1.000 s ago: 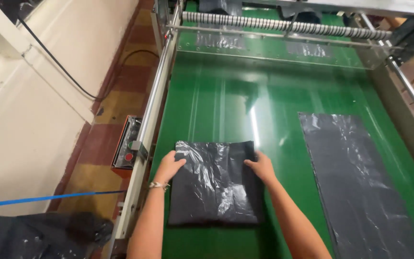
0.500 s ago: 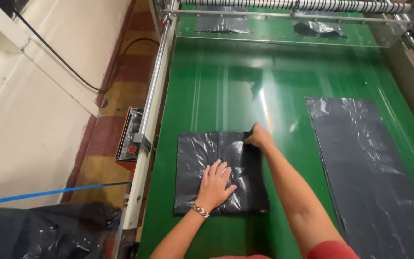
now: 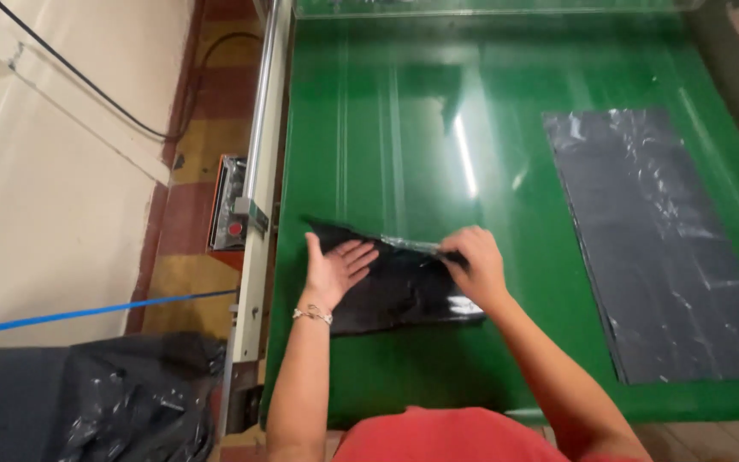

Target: Folding plastic bags coming off a conveyor belt and placing them into a storage crate.

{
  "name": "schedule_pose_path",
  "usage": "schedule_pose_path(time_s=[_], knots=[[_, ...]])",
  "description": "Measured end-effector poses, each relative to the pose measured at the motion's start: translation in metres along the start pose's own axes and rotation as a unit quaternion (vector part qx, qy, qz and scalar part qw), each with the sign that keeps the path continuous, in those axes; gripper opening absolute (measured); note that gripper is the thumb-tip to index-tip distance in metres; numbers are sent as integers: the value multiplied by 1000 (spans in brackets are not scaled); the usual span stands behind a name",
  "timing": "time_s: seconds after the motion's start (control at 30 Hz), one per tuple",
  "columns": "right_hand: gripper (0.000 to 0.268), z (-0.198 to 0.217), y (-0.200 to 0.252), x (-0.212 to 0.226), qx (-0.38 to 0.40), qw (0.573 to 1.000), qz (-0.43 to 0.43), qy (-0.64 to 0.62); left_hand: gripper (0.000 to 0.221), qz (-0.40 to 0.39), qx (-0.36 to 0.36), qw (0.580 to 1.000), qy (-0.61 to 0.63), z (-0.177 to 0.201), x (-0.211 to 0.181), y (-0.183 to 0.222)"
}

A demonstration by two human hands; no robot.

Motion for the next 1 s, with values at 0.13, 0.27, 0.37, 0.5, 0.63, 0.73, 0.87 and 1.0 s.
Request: schedule_pose_path(time_s=[0.13, 0.27, 0.37, 0.5, 0.63, 0.73, 0.87, 1.0], knots=[[33, -1, 64, 20, -7, 1000, 13, 5, 85, -32, -18, 993, 116, 32, -2, 25], [27, -12, 98, 21, 0, 999, 27, 33, 53, -60, -92, 993, -37, 132, 1, 32], [29, -19, 101, 10, 47, 998, 20, 37, 45, -122, -166, 960, -188, 140, -12, 49], [14, -29, 96, -9, 119, 993, -4, 25, 69, -191, -351, 551, -733, -24, -55, 115], [33, -48, 28, 53, 88, 995, 50, 13, 71, -235, -249, 354, -870, -121, 1, 69], [66, -93, -1, 68, 70, 995, 68, 6, 69, -79, -124, 325, -934, -126, 49, 25], [93, -113, 22, 34, 163, 979, -15, 125, 83, -7, -94, 399, -912, -95, 37, 46], [96, -86, 45, -6, 197, 949, -95, 226, 99, 26, -81, 401, -912, -75, 9, 102]])
Point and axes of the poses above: each hand's wrist, its own y-axis away from the middle knuckle, its own z-axis out of the back of the hand, x = y × z, the point moved 10 cm from there along -y, towards the middle knuckle, and after that the axes turned 13 degrees about x, right-handed, at the moved point
